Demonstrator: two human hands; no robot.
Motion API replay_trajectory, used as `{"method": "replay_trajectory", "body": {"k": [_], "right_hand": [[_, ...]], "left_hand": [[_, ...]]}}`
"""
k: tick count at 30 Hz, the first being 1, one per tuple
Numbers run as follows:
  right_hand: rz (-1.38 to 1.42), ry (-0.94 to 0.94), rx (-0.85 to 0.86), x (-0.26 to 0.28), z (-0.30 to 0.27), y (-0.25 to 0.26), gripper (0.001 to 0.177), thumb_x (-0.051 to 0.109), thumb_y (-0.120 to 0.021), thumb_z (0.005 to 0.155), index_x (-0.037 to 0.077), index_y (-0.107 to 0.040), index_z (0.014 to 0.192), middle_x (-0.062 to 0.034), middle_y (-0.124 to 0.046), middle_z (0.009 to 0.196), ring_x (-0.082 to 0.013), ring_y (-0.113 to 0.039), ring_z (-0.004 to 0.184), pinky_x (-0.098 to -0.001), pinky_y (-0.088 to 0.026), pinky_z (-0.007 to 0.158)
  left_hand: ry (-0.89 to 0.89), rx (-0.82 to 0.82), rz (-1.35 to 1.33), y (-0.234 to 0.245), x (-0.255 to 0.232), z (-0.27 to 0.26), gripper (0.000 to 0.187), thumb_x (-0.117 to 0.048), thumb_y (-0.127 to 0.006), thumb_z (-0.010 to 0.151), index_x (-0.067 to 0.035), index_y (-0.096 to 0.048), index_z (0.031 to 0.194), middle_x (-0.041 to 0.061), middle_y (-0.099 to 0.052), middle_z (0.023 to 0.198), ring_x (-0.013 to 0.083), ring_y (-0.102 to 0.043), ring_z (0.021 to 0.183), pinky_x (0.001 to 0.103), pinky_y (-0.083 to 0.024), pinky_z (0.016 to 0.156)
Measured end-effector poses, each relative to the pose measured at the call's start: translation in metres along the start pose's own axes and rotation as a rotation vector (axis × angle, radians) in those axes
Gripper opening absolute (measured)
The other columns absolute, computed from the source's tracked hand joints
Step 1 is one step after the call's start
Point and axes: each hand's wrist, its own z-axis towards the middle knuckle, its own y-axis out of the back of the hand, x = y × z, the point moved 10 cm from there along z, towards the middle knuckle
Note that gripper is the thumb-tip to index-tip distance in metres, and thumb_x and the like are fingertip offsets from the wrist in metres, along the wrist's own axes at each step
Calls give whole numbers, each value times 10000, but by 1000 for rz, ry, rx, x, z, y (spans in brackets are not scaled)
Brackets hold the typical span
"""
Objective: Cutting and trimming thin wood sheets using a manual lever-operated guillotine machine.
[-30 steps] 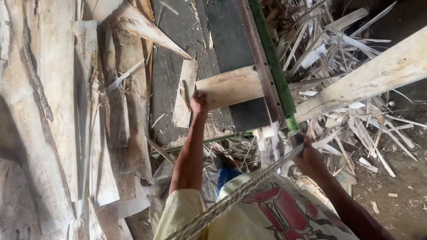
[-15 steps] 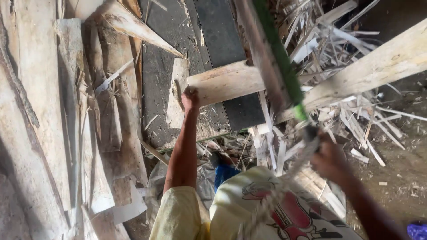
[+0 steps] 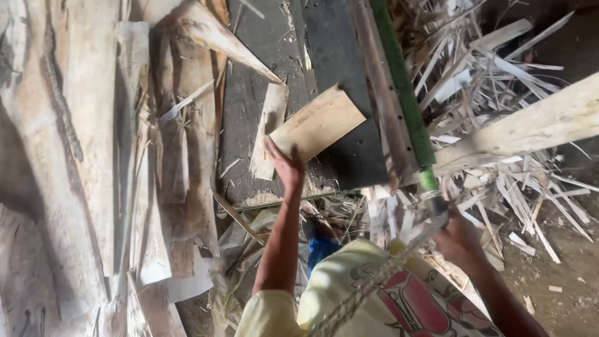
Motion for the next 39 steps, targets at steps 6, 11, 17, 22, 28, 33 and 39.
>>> {"method": "replay_trajectory", "body": {"k": [6, 11, 17, 22, 28, 33, 39], "right_hand": [[-150, -129, 22, 9, -15, 20, 547, 328, -707, 960, 158, -518, 1445, -164, -698, 836, -234, -604, 566, -380, -503, 479], [-25, -28, 29, -25, 9, 15, 683, 124, -647, 847, 65, -401, 1481, -161, -684, 829, -229, -677, 572, -385, -584, 490], [81, 48, 88, -8, -3, 10, 644, 208, -666, 911, 66, -406, 1482, -185, -655, 843, -222, -632, 549, -391, -552, 471], [-27, 289, 94, 12, -5, 9, 665, 191, -643, 882, 61, -370, 1475, -155, -629, 877, -208, -626, 505, -368, -558, 406], [105, 32, 47, -25, 12, -1, 671, 120, -625, 896, 104, -346, 1505, -201, -656, 847, -233, -611, 540, -391, -527, 443], [-141, 110, -30, -17, 15, -8, 644, 151, -609, 909, 136, -348, 1498, -203, -730, 855, -242, -705, 596, -371, -566, 525], [-12, 71, 43, 12, -12, 11, 652, 92, -563, 888, 117, -334, 1498, -173, -711, 944, -235, -729, 642, -361, -616, 519]], "left_hand": [[20, 692, 948, -32, -78, -15, 950, -592, -680, 884, -189, -175, 1581, 154, -193, 1653, 361, -138, 1516, 668, -144, 1190], [-379, 705, 895, -58, -68, -12, 451, -369, -585, 1011, -153, -580, 1407, 65, -638, 1392, 267, -580, 1285, 577, -478, 1087], [-102, 574, 662, -52, -112, 17, 287, -200, -381, 1155, -79, -635, 1212, 126, -726, 910, 199, -657, 579, 339, -500, 443], [117, 329, -235, -138, 61, 3, 238, -116, -560, 1083, -1, -623, 885, 123, -595, 800, 141, -481, 714, 318, -447, 593], [402, 298, -94, -155, 41, -24, 242, -221, -702, 946, 17, -673, 917, 133, -674, 840, 176, -566, 753, 365, -501, 675], [373, 350, 128, -176, 22, -9, 415, -267, -836, 719, -36, -742, 1051, 166, -781, 969, 279, -753, 874, 392, -588, 791], [364, 368, 255, -186, 22, -5, 455, -272, -872, 706, -20, -726, 1056, 214, -761, 988, 360, -742, 945, 430, -579, 842]]}}
